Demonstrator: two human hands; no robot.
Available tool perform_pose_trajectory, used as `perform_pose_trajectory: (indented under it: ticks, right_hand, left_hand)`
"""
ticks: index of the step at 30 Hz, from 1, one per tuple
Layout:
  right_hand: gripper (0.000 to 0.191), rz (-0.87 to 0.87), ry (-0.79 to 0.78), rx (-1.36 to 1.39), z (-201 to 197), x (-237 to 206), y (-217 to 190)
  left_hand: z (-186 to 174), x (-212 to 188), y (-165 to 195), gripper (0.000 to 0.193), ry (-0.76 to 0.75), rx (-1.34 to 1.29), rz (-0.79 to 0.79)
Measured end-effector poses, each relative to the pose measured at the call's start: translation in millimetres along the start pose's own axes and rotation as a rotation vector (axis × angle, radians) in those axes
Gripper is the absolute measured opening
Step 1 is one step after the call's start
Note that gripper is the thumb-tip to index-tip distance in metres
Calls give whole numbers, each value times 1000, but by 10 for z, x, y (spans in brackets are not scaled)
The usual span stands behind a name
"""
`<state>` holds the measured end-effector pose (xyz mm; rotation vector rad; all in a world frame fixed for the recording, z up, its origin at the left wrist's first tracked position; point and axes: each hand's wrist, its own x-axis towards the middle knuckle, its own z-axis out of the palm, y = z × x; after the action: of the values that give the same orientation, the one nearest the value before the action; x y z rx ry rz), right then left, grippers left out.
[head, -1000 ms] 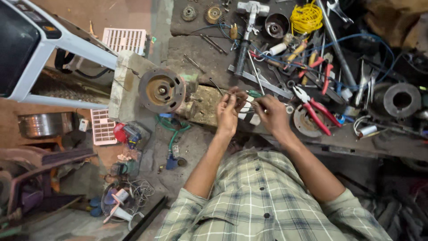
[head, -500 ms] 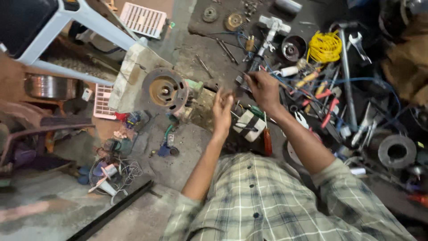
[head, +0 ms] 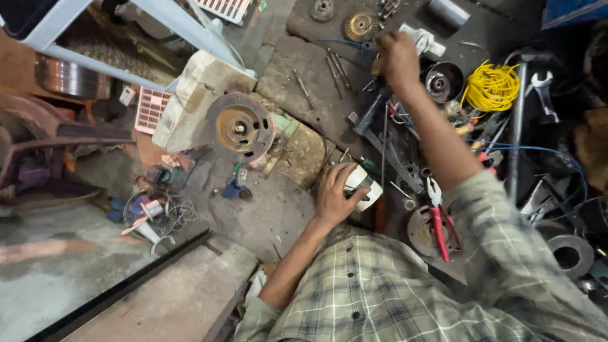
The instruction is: The person works on a small electric motor at a cluttered workbench. They use pliers and a screwdriver to strip and adjust wires, then reassemble the motor housing and inspect the unit.
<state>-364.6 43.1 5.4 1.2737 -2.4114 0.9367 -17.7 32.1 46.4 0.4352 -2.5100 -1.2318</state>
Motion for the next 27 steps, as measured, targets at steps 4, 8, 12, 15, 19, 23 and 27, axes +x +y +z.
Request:
perform_pose_trajectory:
  ticks: [4, 8, 12, 15, 19, 23, 27]
  right_hand:
    - [12, -89, -125, -218, 26, 261, 36]
    - [9, -214, -136, -405, 83, 331, -15]
    - [25, -294, -207, -474, 42, 331, -61]
    - [14, -305, -230, -440, -17, 356, -129]
    - [28, -331, -258, -437, -121, 382, -155]
    - [18, -360, -296, -412, -171, 403, -84]
    - [15, -366, -262, -451, -108, 425, -71]
  left_hand:
    - [-26, 23, -40, 49, -29, -69, -53]
    - [-85, 287, -242, 31, 0, -75, -89]
    - [-144, 1024, -538, 25, 126, 114, 95]
    - [-114, 1531, -646, 50, 66, 289, 175]
    - [-39, 1918, -752, 55, 0, 510, 273]
    - [9, 2025, -883, 38, -5, 518, 295]
    - [13, 2053, -900, 25, -54, 540, 290]
